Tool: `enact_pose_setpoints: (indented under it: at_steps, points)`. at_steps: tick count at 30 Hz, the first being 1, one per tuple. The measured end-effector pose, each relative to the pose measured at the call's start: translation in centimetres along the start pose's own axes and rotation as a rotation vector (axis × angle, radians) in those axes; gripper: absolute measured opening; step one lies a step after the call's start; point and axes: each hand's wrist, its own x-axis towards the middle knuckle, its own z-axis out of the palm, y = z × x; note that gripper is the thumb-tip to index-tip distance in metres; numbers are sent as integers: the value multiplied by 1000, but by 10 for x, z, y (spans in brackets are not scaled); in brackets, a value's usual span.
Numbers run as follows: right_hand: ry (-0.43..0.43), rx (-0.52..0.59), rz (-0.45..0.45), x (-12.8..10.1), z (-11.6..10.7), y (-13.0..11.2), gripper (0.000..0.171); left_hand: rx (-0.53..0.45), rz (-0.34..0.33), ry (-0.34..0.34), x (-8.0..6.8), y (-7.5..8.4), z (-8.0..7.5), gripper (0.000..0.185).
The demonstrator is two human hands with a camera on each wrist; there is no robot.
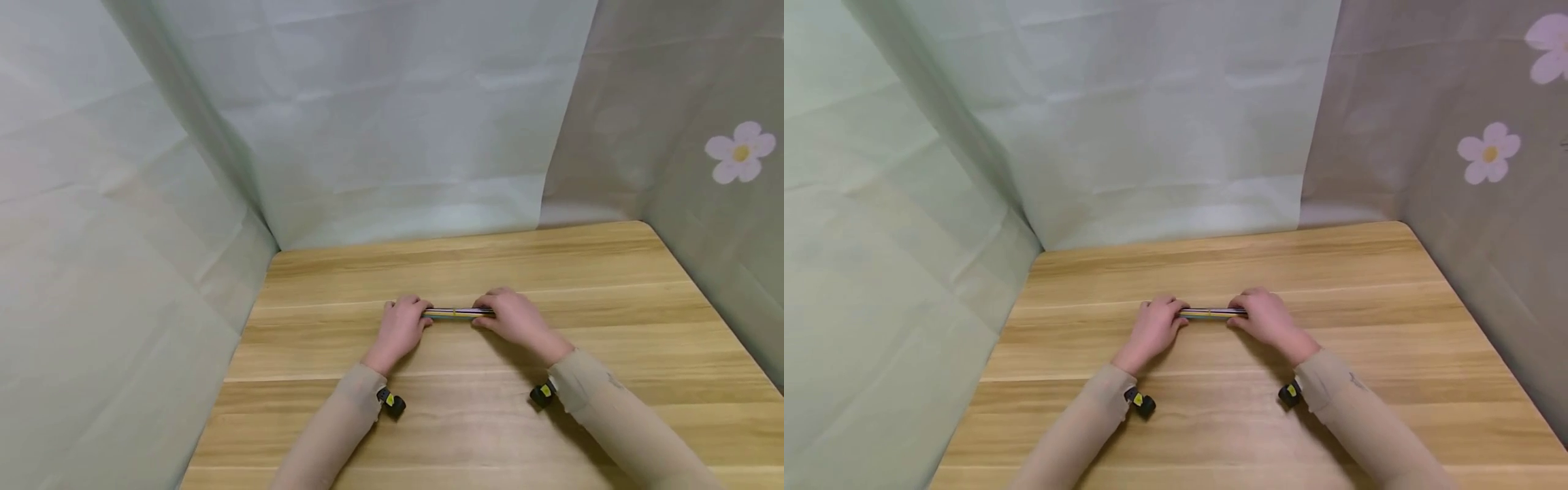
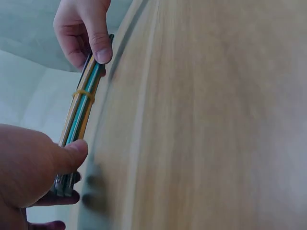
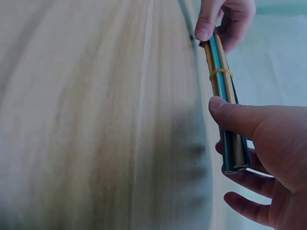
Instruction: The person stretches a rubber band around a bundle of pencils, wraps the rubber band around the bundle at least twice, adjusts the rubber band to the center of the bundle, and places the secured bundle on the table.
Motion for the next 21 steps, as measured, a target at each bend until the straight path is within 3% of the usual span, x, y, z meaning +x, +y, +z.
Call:
enact_pose_setpoints:
  at_steps: [6, 16, 21]
  points:
    - [-33, -2, 31, 4, 5, 2, 27, -6, -54, 8, 0, -1, 5, 35]
    - [-41, 18, 3, 2, 3, 4, 30, -89, -41, 0, -8, -9, 3, 38]
    - [-33, 63, -23, -4, -1, 11, 40, -157, -18, -33, -13, -17, -5, 51]
